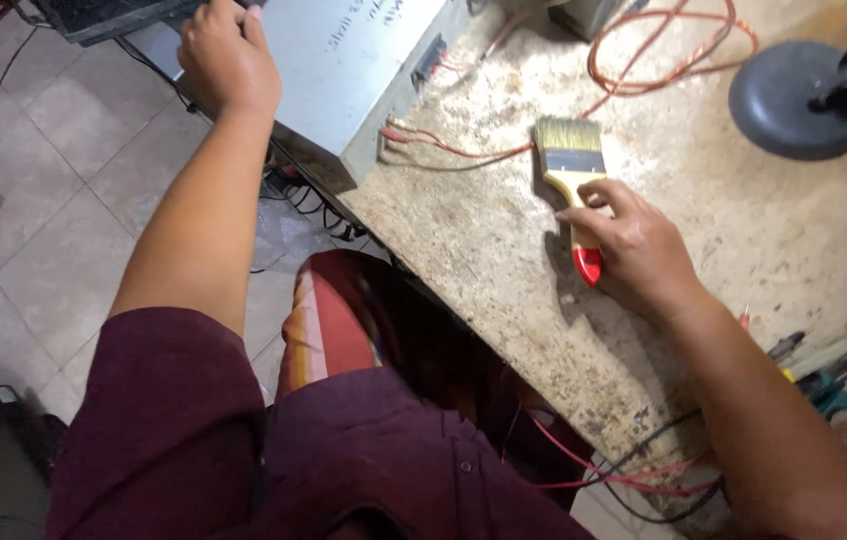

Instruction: The person is assembling and cleaning an amplifier case, adjusting the front panel knobs and using a brush to remove dust.

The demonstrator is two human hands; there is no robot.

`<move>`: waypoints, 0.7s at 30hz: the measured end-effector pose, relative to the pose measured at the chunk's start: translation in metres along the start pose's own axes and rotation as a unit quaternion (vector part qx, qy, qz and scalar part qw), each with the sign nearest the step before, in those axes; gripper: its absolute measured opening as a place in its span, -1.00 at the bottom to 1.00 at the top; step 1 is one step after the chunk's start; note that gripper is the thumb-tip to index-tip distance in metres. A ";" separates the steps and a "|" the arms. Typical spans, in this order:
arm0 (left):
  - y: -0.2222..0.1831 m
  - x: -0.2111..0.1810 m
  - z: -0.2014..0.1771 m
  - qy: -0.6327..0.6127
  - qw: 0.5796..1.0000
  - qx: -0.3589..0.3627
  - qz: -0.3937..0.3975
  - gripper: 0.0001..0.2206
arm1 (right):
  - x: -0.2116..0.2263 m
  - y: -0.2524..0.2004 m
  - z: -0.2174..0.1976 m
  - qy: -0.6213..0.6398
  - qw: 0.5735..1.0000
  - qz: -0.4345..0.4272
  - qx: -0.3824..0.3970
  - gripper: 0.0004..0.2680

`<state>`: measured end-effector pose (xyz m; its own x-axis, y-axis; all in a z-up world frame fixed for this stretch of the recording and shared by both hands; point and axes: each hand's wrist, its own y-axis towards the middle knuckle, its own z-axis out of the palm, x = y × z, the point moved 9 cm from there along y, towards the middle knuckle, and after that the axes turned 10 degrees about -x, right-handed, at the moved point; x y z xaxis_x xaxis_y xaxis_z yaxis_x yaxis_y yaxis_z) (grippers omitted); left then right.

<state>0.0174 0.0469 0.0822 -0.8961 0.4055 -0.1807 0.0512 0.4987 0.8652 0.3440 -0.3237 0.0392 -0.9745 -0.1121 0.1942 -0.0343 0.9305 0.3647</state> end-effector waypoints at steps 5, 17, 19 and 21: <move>-0.004 0.003 0.009 -0.019 1.000 0.013 -0.010 -0.80 | -0.005 -0.004 0.009 -0.021 1.000 -0.005 0.020 -0.56; -0.003 -0.003 0.000 -0.050 0.998 -0.009 -0.021 -0.76 | -0.001 -0.003 0.005 0.010 1.000 0.004 0.004 -0.73; -0.005 -0.001 0.003 -0.048 0.998 0.003 -0.035 -0.78 | -0.003 -0.004 0.007 0.017 0.999 0.021 0.018 -0.67; -0.004 -0.001 0.004 -0.046 0.999 -0.005 -0.025 -0.74 | -0.003 -0.003 0.004 0.027 1.000 0.008 0.009 -0.66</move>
<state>0.0195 0.0475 0.0773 -0.8532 0.4492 -0.2649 0.0031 0.5124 0.8588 0.3458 -0.3243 0.0339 -0.9615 -0.1151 0.2495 -0.0226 0.9381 0.3456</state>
